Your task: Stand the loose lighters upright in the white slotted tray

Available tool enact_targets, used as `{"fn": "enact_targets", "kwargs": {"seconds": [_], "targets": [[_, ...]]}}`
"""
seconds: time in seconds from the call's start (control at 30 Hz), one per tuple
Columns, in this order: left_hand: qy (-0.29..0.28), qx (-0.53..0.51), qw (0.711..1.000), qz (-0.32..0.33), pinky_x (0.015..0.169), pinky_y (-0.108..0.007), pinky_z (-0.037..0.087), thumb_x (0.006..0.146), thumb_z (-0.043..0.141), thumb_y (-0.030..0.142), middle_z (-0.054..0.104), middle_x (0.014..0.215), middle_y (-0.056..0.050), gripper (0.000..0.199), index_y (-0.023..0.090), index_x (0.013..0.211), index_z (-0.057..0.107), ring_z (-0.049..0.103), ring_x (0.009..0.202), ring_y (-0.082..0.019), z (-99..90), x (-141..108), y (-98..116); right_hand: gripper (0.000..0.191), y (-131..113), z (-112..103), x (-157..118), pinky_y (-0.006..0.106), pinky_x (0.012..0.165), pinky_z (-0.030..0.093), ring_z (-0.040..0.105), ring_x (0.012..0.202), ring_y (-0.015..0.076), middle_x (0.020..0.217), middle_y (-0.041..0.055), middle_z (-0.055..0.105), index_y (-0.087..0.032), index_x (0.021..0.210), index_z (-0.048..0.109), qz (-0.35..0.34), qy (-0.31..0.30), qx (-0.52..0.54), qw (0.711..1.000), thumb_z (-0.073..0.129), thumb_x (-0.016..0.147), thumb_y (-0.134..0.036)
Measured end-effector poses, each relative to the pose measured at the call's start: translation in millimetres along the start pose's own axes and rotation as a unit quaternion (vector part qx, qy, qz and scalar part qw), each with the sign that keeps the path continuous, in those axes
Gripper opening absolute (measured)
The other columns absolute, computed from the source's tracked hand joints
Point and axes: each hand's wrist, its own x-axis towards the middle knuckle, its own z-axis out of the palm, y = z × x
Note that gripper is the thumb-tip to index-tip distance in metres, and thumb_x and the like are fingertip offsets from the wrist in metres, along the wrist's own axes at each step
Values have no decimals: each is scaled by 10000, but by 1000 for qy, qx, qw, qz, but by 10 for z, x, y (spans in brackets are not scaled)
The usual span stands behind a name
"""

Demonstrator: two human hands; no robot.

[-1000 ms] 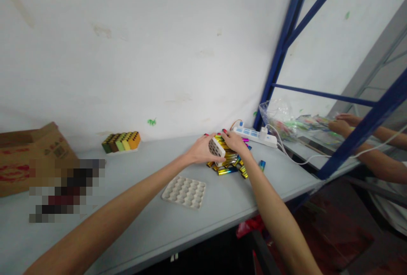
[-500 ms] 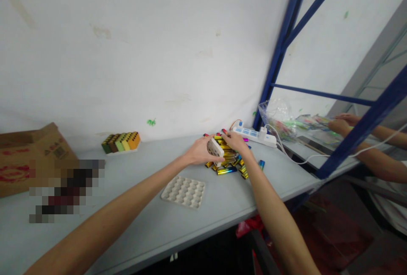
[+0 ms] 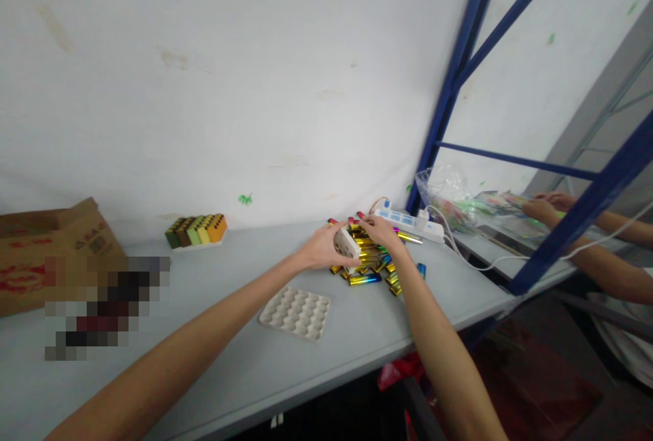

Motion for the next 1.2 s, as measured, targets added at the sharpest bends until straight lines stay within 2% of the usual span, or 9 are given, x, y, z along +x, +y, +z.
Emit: {"fn": "enact_targets", "kwargs": {"seconds": [0.3, 0.43, 0.53, 0.8, 1.2], "targets": [[-2, 0, 1000, 3, 1026, -434, 484, 583, 811, 685, 648, 1325, -182, 1130, 99, 1488, 473, 613, 1198, -357, -7, 16, 14, 393, -6, 19, 12, 276, 839, 457, 680, 956, 228, 1061, 136, 762, -119, 1028, 736, -6, -2, -13, 1000, 416, 1038, -347], [-5, -17, 1000, 11, 1019, -432, 488, 584, 823, 664, 672, 1299, -149, 1078, 142, 1471, 502, 625, 1175, -345, 2, 26, -10, 387, -46, 38, -12, 266, 823, 450, 683, 944, 222, 1049, 129, 763, -129, 1010, 738, -7, -12, -23, 1000, 444, 1035, -379], [-3, -17, 1000, 9, 1024, -425, 492, 579, 824, 670, 660, 1326, -155, 1099, 133, 1479, 493, 631, 1172, -342, 7, 33, -24, 375, -82, 44, -43, 261, 816, 448, 687, 941, 220, 1050, 122, 765, -139, 1010, 741, -9, -16, -28, 999, 465, 1028, -392], [-13, -2, 1000, 0, 1023, -434, 502, 591, 813, 673, 659, 1318, -169, 1120, 103, 1491, 468, 640, 1153, -336, -23, 44, 1, 337, -77, 50, -53, 266, 878, 445, 679, 1066, 233, 1182, 148, 737, -122, 1191, 683, 0, -1, -43, 999, 478, 1026, -333], [-16, -8, 1000, -10, 998, -435, 513, 586, 824, 659, 687, 1280, -156, 1080, 130, 1469, 499, 641, 1161, -349, -7, -18, 138, 345, -141, -21, -173, 292, 871, 458, 697, 991, 246, 1080, 147, 762, -132, 1045, 751, -11, -7, -53, 999, 472, 1034, -335]]}}
